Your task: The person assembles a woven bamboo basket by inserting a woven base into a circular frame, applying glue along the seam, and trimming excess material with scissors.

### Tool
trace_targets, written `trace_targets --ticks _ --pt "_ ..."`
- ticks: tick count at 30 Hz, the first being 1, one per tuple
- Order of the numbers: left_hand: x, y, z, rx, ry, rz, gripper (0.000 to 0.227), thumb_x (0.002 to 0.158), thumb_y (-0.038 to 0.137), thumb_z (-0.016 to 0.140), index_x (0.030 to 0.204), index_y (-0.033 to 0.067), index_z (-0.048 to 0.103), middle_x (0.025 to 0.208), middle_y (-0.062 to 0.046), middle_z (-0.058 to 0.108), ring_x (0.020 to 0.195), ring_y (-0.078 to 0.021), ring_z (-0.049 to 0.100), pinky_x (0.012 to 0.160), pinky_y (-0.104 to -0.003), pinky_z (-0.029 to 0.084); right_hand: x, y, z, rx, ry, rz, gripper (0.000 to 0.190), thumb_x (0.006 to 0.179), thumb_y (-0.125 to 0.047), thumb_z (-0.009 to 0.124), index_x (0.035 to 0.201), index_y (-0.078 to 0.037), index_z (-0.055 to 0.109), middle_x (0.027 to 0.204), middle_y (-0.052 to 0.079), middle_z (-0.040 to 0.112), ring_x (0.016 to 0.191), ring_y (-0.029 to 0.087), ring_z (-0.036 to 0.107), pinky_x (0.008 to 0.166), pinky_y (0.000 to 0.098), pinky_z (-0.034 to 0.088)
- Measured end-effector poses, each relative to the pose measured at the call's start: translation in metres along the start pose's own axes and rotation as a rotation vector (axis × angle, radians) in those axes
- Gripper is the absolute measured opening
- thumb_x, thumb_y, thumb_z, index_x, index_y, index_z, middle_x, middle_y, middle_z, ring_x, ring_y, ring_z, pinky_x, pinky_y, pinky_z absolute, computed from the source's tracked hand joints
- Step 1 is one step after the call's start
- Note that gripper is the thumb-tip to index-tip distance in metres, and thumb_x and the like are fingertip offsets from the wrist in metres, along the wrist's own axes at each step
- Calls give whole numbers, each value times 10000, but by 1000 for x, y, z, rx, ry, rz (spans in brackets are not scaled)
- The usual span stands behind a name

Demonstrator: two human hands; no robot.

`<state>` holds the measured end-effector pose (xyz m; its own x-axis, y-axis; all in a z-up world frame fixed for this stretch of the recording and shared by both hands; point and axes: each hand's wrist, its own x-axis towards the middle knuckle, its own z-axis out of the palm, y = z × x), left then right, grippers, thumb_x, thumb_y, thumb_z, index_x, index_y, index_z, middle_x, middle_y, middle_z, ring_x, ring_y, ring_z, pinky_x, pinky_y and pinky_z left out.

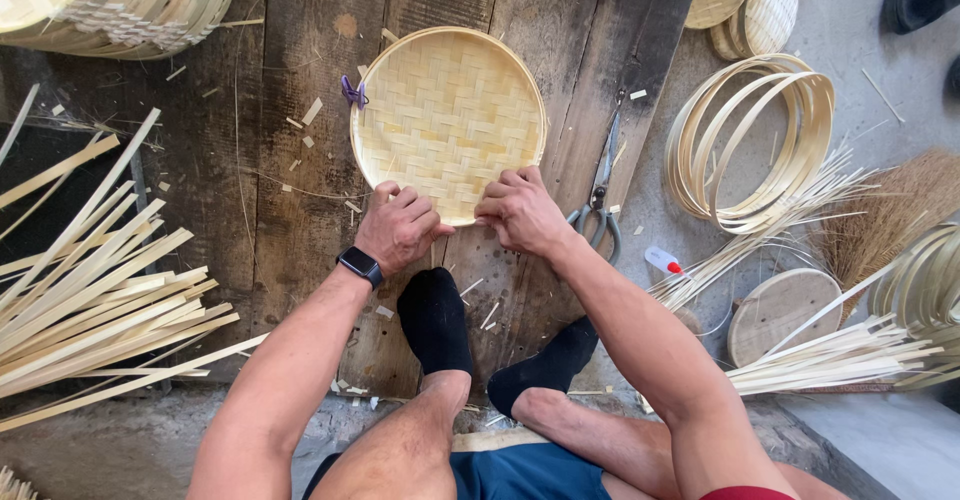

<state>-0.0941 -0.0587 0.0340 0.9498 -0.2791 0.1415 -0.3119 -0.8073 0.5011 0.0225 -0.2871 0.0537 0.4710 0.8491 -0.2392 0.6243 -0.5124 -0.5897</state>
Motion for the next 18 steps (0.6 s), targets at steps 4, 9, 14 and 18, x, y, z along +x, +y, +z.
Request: trace_targets --ticks 4,9,14,18 --pt "5 -4 1 -45 -67 -56 404 967 493 647 792 129 665 815 -9 598 856 -182 583 930 -389 401 18 7 1 69 -162 193 257 723 -340 881 823 -122 788 853 22 723 914 206 634 898 415 450" --pt "8 -7 -2 -120 -187 -119 447 894 527 682 756 103 654 814 -32 610 838 -207 585 846 -375 431 22 13 -4 170 -125 382 361 599 -321 947 779 -76 752 812 38 722 856 196 645 797 369 514" --pt "7 -12 1 -106 -78 -40 403 918 482 688 772 110 639 828 -33 601 870 -217 585 854 -380 441 0 -8 7 -32 89 -23 131 729 -135 785 847 -120 730 871 47 647 894 232 600 845 381 455" --pt "-8 -21 2 20 -23 142 306 997 416 663 876 136 636 891 -16 576 931 -202 562 913 -368 446 -1 -11 14 -225 -15 -109 52 829 -77 679 873 -103 673 929 32 588 968 217 571 948 371 441"
